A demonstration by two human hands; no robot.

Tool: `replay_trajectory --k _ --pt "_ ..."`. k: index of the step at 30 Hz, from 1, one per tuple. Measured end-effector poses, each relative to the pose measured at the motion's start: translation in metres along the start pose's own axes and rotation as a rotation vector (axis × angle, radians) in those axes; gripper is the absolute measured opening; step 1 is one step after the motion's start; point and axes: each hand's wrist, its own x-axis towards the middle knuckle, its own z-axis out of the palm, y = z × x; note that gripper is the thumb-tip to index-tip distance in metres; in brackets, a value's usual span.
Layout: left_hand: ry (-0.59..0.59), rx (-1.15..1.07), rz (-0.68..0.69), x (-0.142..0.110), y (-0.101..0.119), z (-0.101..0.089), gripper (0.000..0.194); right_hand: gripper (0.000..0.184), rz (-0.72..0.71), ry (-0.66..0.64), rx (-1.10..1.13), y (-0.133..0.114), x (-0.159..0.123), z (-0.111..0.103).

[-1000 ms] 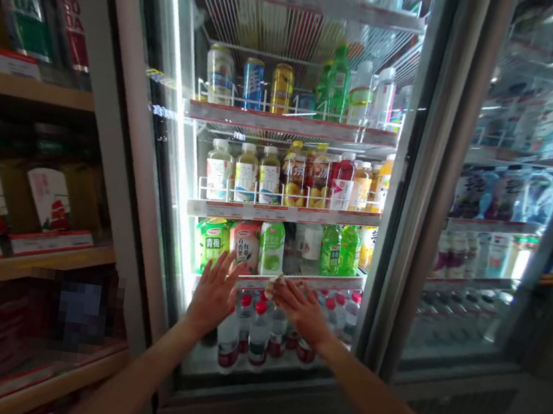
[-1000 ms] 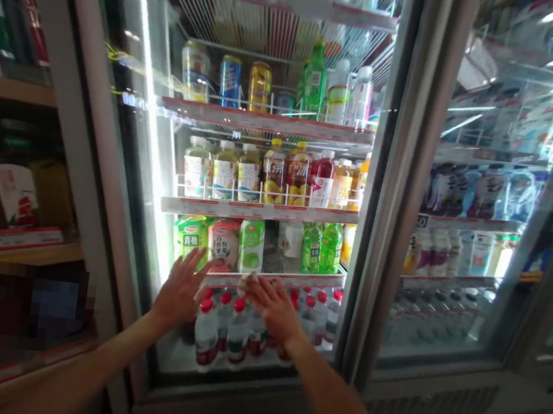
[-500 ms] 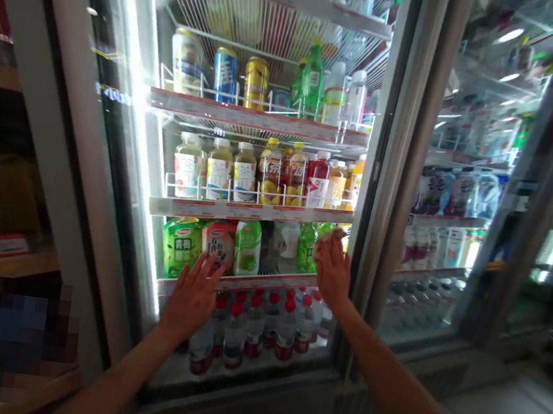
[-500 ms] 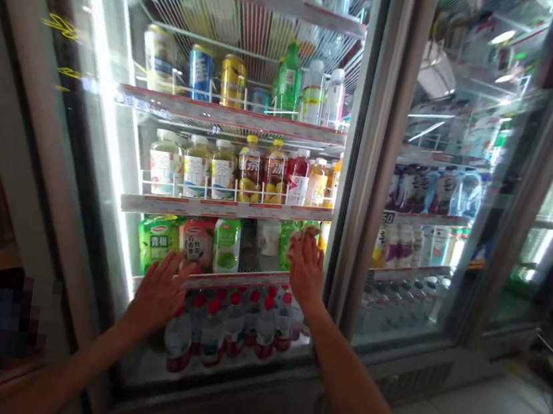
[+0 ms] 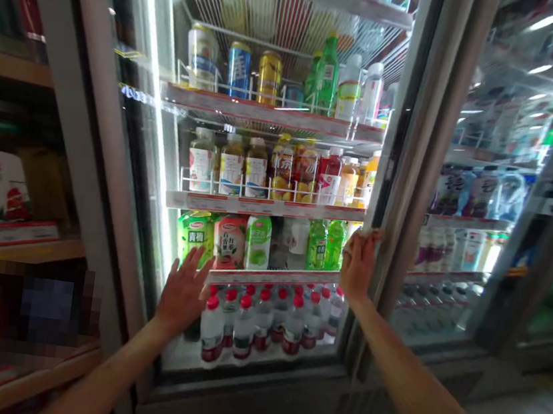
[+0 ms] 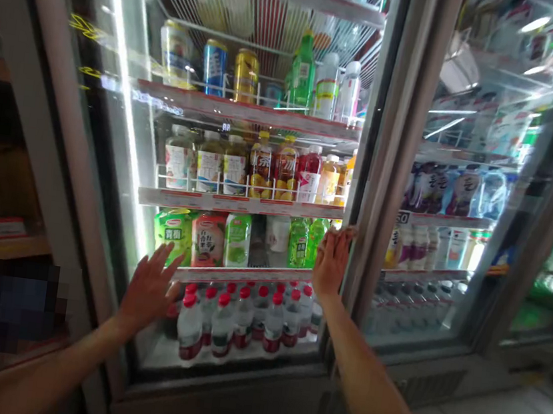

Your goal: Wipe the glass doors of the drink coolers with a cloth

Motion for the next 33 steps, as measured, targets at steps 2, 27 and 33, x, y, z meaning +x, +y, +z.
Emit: replay_trajectory --k 2,27,33 --pt "-0.018 0.016 0.003 -0.005 -0.003 -0.001 0.059 0.055 -0.081 -0.001 0.033 -0.022 0.003 0.008" --pt "-0.183 0.127 -0.114 -0.073 -0.088 -0.041 0.056 0.059 -0.666 -0.278 0.259 -0.276 -0.028 0.026" --pt "-0.209 0.153 -0.085 -0.087 -0.094 -0.046 0.059 0.05 -1.048 -0.341 0.335 -0.295 -0.082 0.03"
